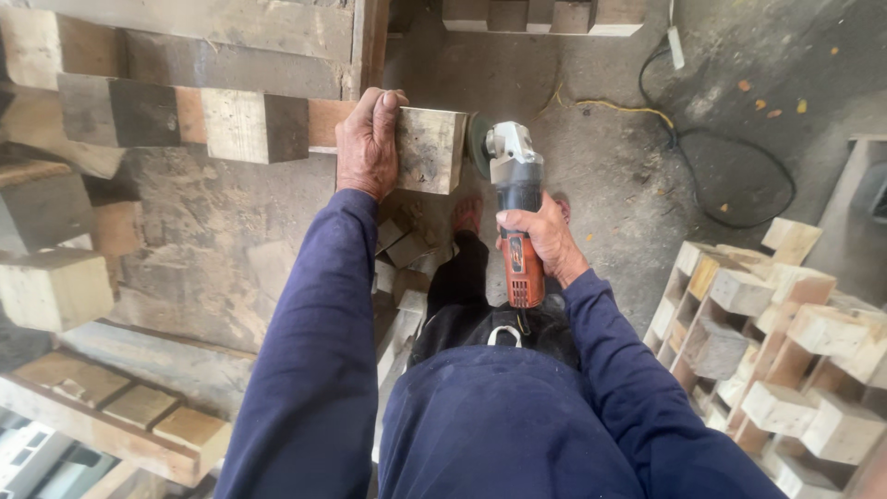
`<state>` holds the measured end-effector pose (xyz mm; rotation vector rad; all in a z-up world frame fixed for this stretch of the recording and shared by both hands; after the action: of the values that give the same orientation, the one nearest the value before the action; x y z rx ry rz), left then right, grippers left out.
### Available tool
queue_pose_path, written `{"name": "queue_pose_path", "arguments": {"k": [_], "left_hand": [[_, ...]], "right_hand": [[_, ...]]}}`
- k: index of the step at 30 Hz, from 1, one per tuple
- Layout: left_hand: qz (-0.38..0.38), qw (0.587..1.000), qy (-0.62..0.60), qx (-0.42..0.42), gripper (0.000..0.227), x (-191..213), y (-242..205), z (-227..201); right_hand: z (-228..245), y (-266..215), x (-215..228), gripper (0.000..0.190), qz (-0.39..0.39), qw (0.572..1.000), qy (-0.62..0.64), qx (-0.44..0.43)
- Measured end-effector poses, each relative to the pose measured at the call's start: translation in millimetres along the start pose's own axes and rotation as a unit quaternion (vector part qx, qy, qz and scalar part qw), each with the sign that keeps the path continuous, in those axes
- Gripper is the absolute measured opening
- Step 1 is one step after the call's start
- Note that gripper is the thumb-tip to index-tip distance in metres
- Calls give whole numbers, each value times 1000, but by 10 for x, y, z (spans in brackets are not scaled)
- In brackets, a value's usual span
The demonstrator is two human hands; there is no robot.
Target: The person uses an angle grinder to sand the edges and surfaces of small wooden blocks arranged on a workbench. They reposition the blocks and continue sanding different sides, then place the finished pieces aside.
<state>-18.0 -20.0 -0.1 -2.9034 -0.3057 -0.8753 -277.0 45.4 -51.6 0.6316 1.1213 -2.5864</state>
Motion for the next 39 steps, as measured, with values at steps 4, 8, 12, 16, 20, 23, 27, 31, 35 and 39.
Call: {"name": "queue_pose_path", "arguments": {"k": [4, 8, 12, 16, 20, 23, 27, 31, 35, 39], "left_hand": [[8, 1000, -2, 15, 45, 13, -3, 24], [9, 1000, 9, 12, 47, 35, 3, -17], [2, 1000, 6, 1, 48, 22, 13, -7], [-1, 1000, 1, 8, 48, 8, -48, 51], [-3, 1000, 0, 0, 48, 6, -5, 47], [-3, 1000, 5, 12, 48, 10, -24, 65], [-4, 1000, 6, 9, 47, 20, -34, 36], [0, 1000, -11, 10, 47, 9, -15, 54], [-8, 1000, 0, -4, 48, 4, -30, 154], [1, 1000, -19, 10, 45, -5, 0, 182]], "right_hand": [[58, -110, -51, 51, 20, 1000, -19, 8], [45, -136, -128, 55, 12, 1000, -7, 8], [90, -219, -126, 54, 13, 999, -48, 14], [37, -314, -158, 53, 30, 998, -43, 23], [67, -297, -160, 54, 8, 999, -47, 22], [88, -279, -156, 53, 11, 997, -63, 33], [146, -239, -212, 50, 29, 996, -58, 53], [210, -223, -229, 54, -6, 998, -61, 27], [193, -263, -251, 57, 3, 997, -67, 40], [231, -246, -342, 50, 3, 999, -30, 28]]}}
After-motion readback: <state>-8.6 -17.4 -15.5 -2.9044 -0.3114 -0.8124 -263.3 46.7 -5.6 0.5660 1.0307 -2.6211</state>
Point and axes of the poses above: each hand's wrist, its own y-axis towards the middle knuckle, its own x-axis out of the back of the hand, z = x × y, the point moved 2 cm from there along y, towards the middle knuckle, and after that the axes turned 1 degree about y, right-handed, at the moved point
